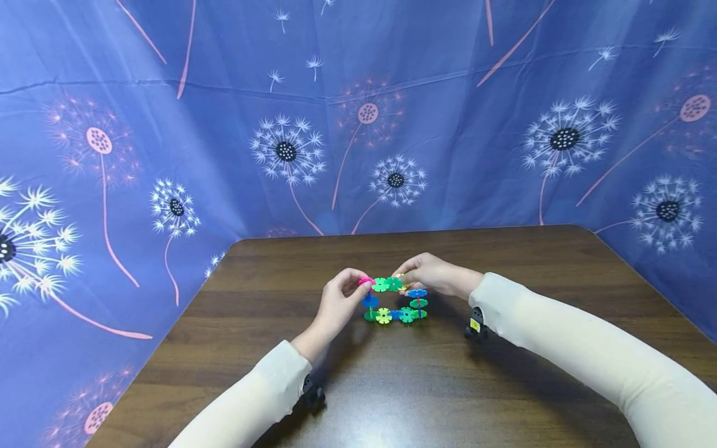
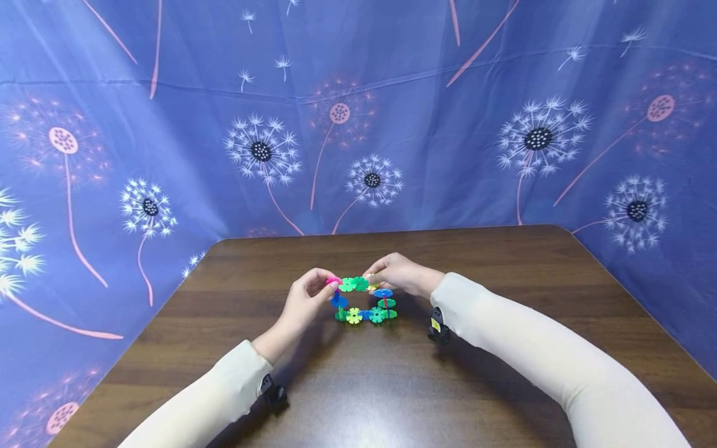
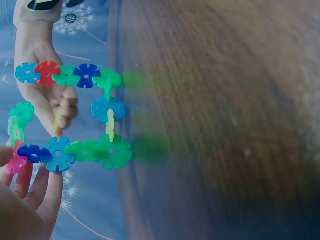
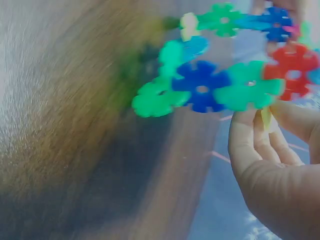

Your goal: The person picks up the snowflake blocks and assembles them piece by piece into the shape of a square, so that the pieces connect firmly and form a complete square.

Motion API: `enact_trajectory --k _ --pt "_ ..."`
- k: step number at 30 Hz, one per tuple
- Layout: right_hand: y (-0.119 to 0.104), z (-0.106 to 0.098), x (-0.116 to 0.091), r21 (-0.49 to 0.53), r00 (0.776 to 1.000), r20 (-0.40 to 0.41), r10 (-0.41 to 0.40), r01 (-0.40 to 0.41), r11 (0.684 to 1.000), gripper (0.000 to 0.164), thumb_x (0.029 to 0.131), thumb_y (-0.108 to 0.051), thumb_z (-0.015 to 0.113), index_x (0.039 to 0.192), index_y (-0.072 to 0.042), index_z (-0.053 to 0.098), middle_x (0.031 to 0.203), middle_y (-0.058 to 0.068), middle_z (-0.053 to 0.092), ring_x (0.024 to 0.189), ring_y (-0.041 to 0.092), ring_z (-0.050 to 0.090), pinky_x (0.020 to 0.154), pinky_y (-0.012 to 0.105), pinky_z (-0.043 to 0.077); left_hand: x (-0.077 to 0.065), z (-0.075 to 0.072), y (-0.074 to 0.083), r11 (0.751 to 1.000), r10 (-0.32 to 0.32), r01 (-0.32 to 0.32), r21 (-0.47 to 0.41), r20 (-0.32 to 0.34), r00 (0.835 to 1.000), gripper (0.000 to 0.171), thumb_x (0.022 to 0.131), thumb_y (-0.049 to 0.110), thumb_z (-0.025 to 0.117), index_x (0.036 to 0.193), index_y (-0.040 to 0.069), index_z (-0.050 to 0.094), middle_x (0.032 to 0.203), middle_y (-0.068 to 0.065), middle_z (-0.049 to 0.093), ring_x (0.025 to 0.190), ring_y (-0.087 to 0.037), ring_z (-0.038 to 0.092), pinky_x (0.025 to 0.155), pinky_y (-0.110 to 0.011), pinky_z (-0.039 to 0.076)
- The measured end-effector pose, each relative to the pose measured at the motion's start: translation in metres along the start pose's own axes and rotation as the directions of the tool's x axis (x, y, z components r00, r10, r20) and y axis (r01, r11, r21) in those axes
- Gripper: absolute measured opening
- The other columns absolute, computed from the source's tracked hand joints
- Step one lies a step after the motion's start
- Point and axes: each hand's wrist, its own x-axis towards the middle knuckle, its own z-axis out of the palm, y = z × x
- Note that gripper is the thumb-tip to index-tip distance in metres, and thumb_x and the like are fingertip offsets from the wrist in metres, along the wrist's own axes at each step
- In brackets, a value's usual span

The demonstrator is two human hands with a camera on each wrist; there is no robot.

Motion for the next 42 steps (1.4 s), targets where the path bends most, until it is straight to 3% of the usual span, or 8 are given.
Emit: enact_trajectory --k 8,14,26,30,34,38,42 --pt "-0.013 -0.014 -0.022 0.086 1.000 0.028 -0.007 0.005 0.996 0.039 0.094 -0.007 0.061 0.126 0.013 0.054 0.102 0.005 0.072 0.087 0.015 0.069 0.081 0.028 0.056 0.000 0.001 -0.001 1.000 0.002 -0.002 -0.010 -0.018 1.000 0.011 0.090 -0.002 0.063 0.097 -0.010 0.062 0.095 -0.026 0.069 0.091 -0.034 0.067 0.083 -0.027 0.055" --pt "-0.018 -0.018 -0.029 0.034 0.999 0.038 -0.003 0.002 0.999 0.038 0.093 -0.011 0.064 0.124 0.010 0.059 0.119 0.008 0.069 0.097 0.011 0.065 0.085 0.031 0.054 0.000 0.001 -0.001 1.000 -0.003 0.003 -0.014 -0.038 0.999 0.011 0.090 -0.002 0.064 0.097 -0.011 0.062 0.094 -0.027 0.068 0.086 -0.034 0.066 0.070 -0.014 0.050" --pt "-0.024 -0.011 -0.031 0.041 0.993 0.116 -0.001 -0.004 0.999 0.039 0.092 -0.004 0.062 0.125 0.016 0.055 0.101 0.002 0.072 0.092 0.010 0.066 0.090 0.034 0.055 -0.002 0.002 0.001 1.000 0.004 -0.004 0.000 -0.038 0.999 0.013 0.090 -0.002 0.063 0.098 -0.011 0.061 0.095 -0.027 0.068 0.090 -0.038 0.066 0.078 -0.019 0.052" --pt "-0.025 -0.006 -0.030 0.082 0.994 0.106 0.017 -0.026 0.996 0.039 0.092 -0.003 0.061 0.125 0.017 0.054 0.095 0.001 0.072 0.088 0.011 0.067 0.088 0.033 0.055 0.002 0.006 -0.015 1.000 0.004 -0.004 0.001 0.027 1.000 0.017 0.095 0.004 0.059 0.109 -0.006 0.061 0.104 -0.023 0.067 0.092 -0.035 0.065 0.080 -0.024 0.053" --pt "-0.025 -0.001 -0.031 0.136 0.994 0.110 0.021 -0.036 0.990 0.039 0.093 -0.002 0.060 0.125 0.018 0.053 0.093 0.002 0.072 0.087 0.013 0.068 0.087 0.032 0.056 0.006 0.013 -0.028 1.000 -0.005 0.003 0.016 0.125 0.992 0.026 0.096 0.015 0.061 0.119 0.004 0.060 0.117 -0.015 0.065 0.090 -0.020 0.063 0.079 -0.025 0.053" --pt "-0.025 0.004 -0.032 0.173 0.995 0.089 0.039 -0.054 0.983 0.038 0.093 -0.001 0.060 0.125 0.018 0.053 0.092 0.004 0.072 0.083 0.013 0.069 0.082 0.030 0.057 0.009 0.019 -0.029 0.999 -0.017 0.011 0.049 0.132 0.991 0.021 0.091 0.018 0.068 0.110 0.009 0.066 0.102 -0.013 0.069 0.080 -0.012 0.061 0.069 -0.021 0.051" --pt "-0.025 0.007 -0.032 0.226 0.996 0.051 0.068 -0.078 0.971 0.036 0.093 0.001 0.058 0.125 0.017 0.053 0.093 0.004 0.071 0.081 0.013 0.069 0.078 0.027 0.058 0.010 0.022 -0.029 0.999 -0.041 0.041 0.008 0.119 0.992 0.014 0.092 0.016 0.067 0.102 0.005 0.067 0.091 -0.020 0.070 0.077 -0.018 0.066 0.066 -0.024 0.051"
